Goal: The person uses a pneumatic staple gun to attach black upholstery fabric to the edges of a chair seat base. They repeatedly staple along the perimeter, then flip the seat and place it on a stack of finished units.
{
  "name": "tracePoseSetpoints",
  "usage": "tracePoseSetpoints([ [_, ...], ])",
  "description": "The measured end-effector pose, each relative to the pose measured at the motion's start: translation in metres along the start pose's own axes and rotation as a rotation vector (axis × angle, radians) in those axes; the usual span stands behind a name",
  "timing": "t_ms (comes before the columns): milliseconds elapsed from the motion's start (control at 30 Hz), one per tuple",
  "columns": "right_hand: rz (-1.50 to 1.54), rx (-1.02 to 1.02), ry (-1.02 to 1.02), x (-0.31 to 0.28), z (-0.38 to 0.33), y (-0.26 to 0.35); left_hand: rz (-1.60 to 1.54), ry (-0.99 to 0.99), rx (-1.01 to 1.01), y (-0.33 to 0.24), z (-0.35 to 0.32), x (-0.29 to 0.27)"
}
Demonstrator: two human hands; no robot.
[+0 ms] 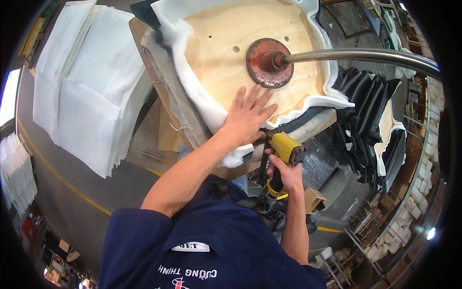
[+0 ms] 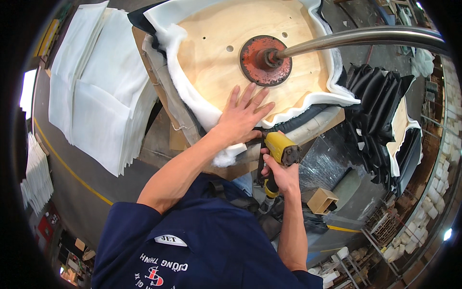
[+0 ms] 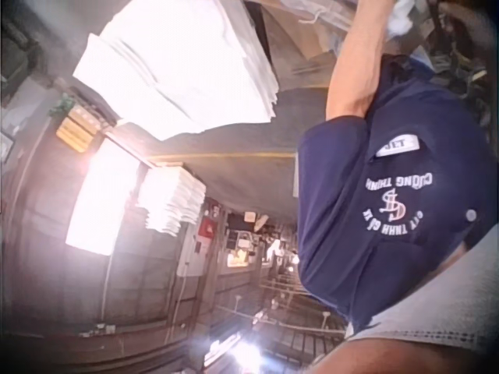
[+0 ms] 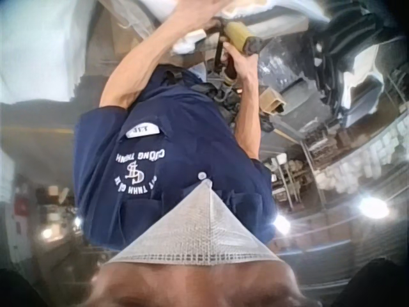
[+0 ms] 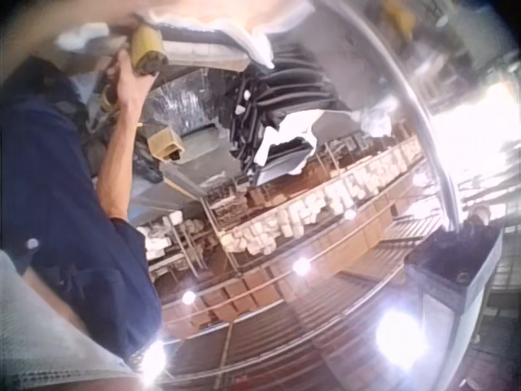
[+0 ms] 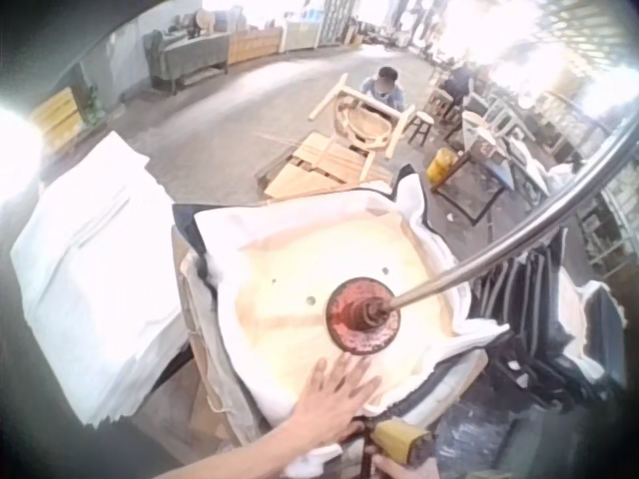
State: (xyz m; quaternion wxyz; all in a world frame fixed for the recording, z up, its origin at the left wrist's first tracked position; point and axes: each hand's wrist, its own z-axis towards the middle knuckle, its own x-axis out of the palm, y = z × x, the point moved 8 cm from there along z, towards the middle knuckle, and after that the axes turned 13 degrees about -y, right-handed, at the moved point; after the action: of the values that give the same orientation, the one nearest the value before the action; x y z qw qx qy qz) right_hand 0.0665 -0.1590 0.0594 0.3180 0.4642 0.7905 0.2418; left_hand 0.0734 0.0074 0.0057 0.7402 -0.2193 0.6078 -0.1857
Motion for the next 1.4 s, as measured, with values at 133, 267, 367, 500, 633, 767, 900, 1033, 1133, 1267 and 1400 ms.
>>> tracePoseSetpoints([
  [133, -0.029, 0.019, -0.001, 0.002, 0.0, 0.0, 0.015, 0.034, -0.008, 0.0, 0.0, -0.002],
  [267, -0.077, 0.039, -0.019, 0.007, -0.003, 0.003, 0.017, 0.053, -0.012, -0.001, -0.003, -0.003],
  [367, -0.059, 0.027, -0.049, 0.011, -0.003, 0.001, 0.03, 0.074, -0.007, -0.003, 0.001, -0.003],
  [500, -0.08, 0.016, -0.104, 0.015, 0.003, 0.01, 0.076, 0.057, 0.002, -0.002, 0.0, 0.005],
  [633, -0.006, -0.039, -0.083, -0.008, 0.003, 0.007, -0.003, -0.043, -0.018, -0.009, 0.006, -0.004],
  [767, 0.196, -0.215, -0.166, -0.045, -0.038, -0.051, -0.452, -0.166, -0.05, 0.008, 0.001, -0.051],
  [900, 0.106, -0.348, -0.269, -0.082, -0.08, -0.135, -0.101, -0.377, -0.005, 0.027, -0.046, -0.136],
  [1033, 0.265, -0.22, -0.333, -0.103, -0.1, -0.203, 0.099, -0.393, -0.056, 0.062, -0.081, -0.135],
  [1133, 0.104, -0.284, -0.324, -0.115, -0.08, -0.23, 0.176, -0.419, -0.078, 0.057, -0.09, -0.118],
  [1267, 0.048, -0.397, -0.204, -0.133, -0.074, -0.195, 0.332, -0.506, -0.228, 0.041, -0.086, -0.08],
  [1400, 0.105, -0.274, -0.149, -0.165, -0.071, -0.181, 0.352, -0.547, -0.314, 0.019, -0.082, -0.055],
])
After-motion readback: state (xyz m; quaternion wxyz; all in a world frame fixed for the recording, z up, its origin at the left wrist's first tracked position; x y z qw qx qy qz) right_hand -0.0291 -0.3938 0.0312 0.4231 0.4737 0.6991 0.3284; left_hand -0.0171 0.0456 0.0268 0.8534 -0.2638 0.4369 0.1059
